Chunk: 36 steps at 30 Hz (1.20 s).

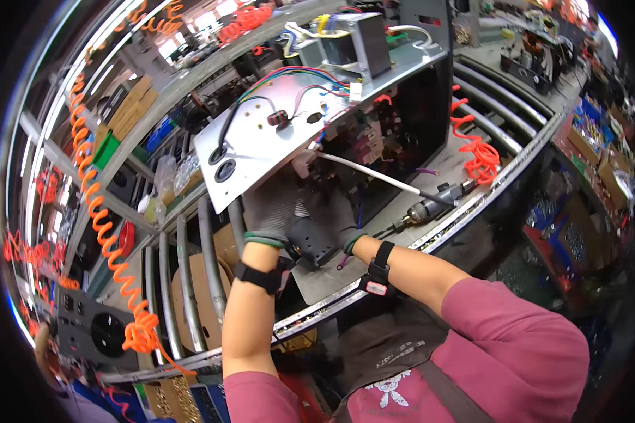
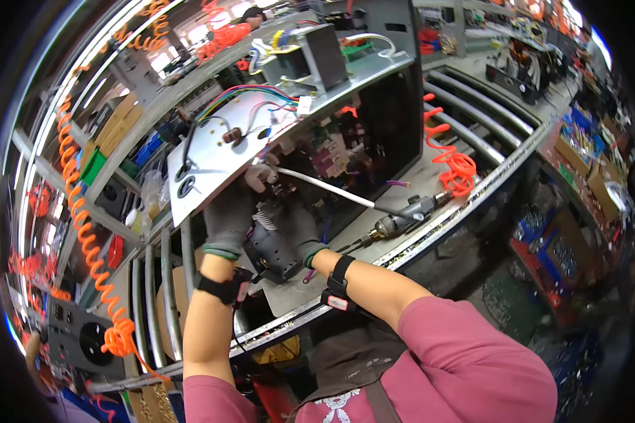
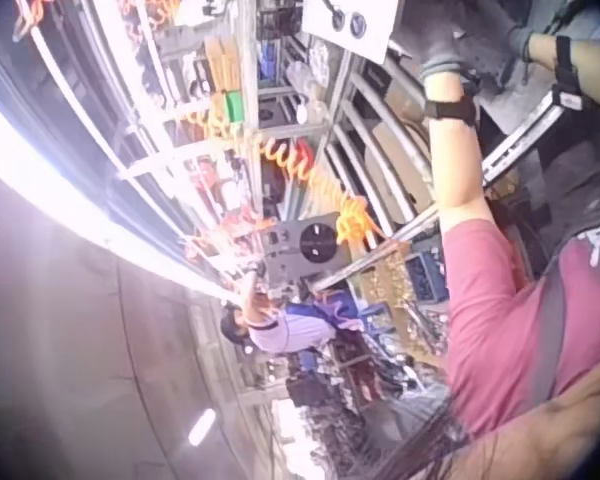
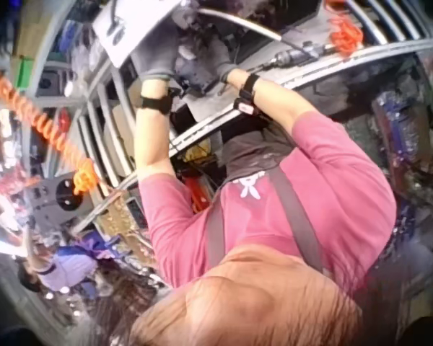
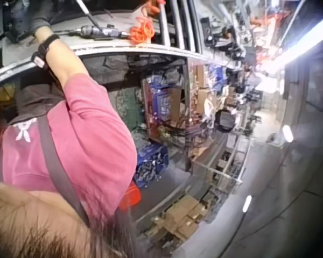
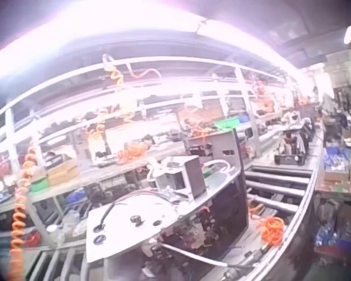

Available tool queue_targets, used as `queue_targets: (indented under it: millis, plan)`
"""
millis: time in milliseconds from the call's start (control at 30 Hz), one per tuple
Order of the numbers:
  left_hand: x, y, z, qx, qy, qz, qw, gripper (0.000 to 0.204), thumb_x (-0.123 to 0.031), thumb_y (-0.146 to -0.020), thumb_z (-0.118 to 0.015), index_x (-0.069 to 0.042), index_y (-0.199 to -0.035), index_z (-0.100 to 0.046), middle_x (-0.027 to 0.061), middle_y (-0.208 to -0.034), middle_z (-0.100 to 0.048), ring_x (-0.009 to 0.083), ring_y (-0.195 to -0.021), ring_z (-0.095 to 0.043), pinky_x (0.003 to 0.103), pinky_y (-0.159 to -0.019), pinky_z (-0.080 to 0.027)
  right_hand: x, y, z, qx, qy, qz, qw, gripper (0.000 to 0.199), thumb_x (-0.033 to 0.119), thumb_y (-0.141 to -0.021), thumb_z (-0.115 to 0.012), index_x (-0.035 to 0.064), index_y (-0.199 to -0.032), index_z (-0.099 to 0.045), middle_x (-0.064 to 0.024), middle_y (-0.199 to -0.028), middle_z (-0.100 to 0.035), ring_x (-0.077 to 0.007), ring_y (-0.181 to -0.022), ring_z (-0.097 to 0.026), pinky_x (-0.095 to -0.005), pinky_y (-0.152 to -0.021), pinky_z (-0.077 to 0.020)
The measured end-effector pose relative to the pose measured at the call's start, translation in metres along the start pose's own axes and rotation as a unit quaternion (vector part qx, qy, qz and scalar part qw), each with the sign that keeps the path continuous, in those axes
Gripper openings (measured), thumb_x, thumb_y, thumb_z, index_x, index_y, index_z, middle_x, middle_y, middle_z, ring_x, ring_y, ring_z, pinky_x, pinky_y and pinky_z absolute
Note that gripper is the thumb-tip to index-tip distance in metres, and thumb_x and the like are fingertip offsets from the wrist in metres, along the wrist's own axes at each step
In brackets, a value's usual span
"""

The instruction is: Assembling wiring harnesses and internal electronic components inside a metal chassis on a factory conveyor line.

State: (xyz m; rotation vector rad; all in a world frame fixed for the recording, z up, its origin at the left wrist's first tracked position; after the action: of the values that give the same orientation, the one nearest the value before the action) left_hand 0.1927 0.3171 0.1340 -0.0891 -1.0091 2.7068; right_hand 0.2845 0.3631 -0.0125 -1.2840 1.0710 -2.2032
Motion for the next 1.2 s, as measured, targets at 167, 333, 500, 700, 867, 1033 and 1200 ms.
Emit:
queue_targets:
  millis: [167,333,500,700,867,1033,1200]
  plan:
    - [-0.020,0.034,0.003,-0.008,-0.027,0.059,0.998,0.032,-0.029,-0.084,-0.061,-0.004,-0.104,-0.064,0.0160,-0.095,-0.069,0.0328,-0.084,-0.067,0.042,-0.075,-0.051,-0.059,0.029,-0.012,0.005,-0.440,-0.350,0.827,0.028,0.021,-0.102,-0.043,-0.0003,-0.108,-0.061,-0.0084,-0.095,-0.063,-0.0217,-0.085,-0.057,-0.0348,-0.077,-0.0487]
    - [-0.022,0.080,0.028,0.085,0.209,0.264,0.938,0.039,-0.030,-0.090,-0.058,0.000,-0.115,-0.056,0.0198,-0.099,-0.066,0.0330,-0.085,-0.066,0.046,-0.074,-0.051,-0.055,0.021,-0.007,0.106,-0.588,-0.290,0.748,0.041,0.005,-0.095,-0.050,0.0028,-0.136,-0.051,-0.0081,-0.126,-0.058,-0.0162,-0.109,-0.055,-0.0297,-0.095,-0.0445]
    - [-0.028,0.177,0.114,0.083,0.290,0.240,0.923,0.043,-0.031,-0.090,-0.064,-0.008,-0.126,-0.054,0.0138,-0.099,-0.068,0.0293,-0.090,-0.068,0.037,-0.080,-0.054,-0.014,0.004,0.039,0.101,-0.167,-0.006,0.981,0.041,0.022,-0.097,-0.055,-0.0037,-0.129,-0.053,-0.0153,-0.130,-0.058,-0.0244,-0.117,-0.055,-0.0341,-0.104,-0.0381]
    - [0.016,0.302,0.261,0.063,0.239,0.489,0.836,0.036,-0.020,-0.091,-0.061,-0.001,-0.122,-0.059,0.0082,-0.100,-0.068,0.0172,-0.093,-0.065,0.032,-0.084,-0.052,0.009,0.009,0.046,0.089,-0.208,-0.108,0.968,0.048,0.025,-0.096,-0.058,-0.0017,-0.135,-0.050,-0.0147,-0.133,-0.057,-0.0254,-0.120,-0.054,-0.0330,-0.105,-0.0365]
    - [0.072,0.385,0.369,-0.060,0.174,0.648,0.739,0.041,-0.031,-0.089,-0.065,0.000,-0.117,-0.063,0.0054,-0.093,-0.064,0.0128,-0.080,-0.060,0.028,-0.069,-0.051,0.020,0.040,0.043,0.147,-0.299,-0.173,0.927,0.039,0.017,-0.097,-0.056,0.0025,-0.133,-0.052,-0.0080,-0.126,-0.057,-0.0143,-0.105,-0.055,-0.0263,-0.086,-0.0443]
    - [0.204,0.447,0.420,-0.005,0.014,0.698,0.716,0.040,-0.029,-0.088,-0.064,-0.001,-0.116,-0.065,0.0066,-0.095,-0.069,0.0121,-0.076,-0.061,0.028,-0.067,-0.049,0.035,0.059,0.053,0.290,-0.350,-0.184,0.872,0.027,0.007,-0.096,-0.055,0.0024,-0.123,-0.057,-0.0011,-0.097,-0.059,-0.0060,-0.079,-0.051,-0.0200,-0.063,-0.0402]
    - [0.312,0.501,0.377,0.330,-0.288,0.625,0.646,0.032,-0.022,-0.084,-0.058,-0.018,-0.112,-0.071,0.0088,-0.118,-0.068,0.0303,-0.109,-0.064,0.039,-0.095,-0.049,0.021,0.066,0.097,0.319,-0.227,-0.150,0.908,0.022,0.002,-0.096,-0.054,0.0023,-0.118,-0.059,0.0006,-0.091,-0.058,-0.0055,-0.071,-0.049,-0.0202,-0.062,-0.0410]
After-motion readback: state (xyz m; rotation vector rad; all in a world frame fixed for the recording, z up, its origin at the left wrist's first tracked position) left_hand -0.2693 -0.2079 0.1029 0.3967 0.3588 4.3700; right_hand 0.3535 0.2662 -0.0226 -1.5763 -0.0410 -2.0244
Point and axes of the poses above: each hand's wrist, its own y-axis away from the middle knuckle, its own z-axis out of the back of the hand, x = y × z, the point moved 5 cm from there along -y, towards the middle knuckle
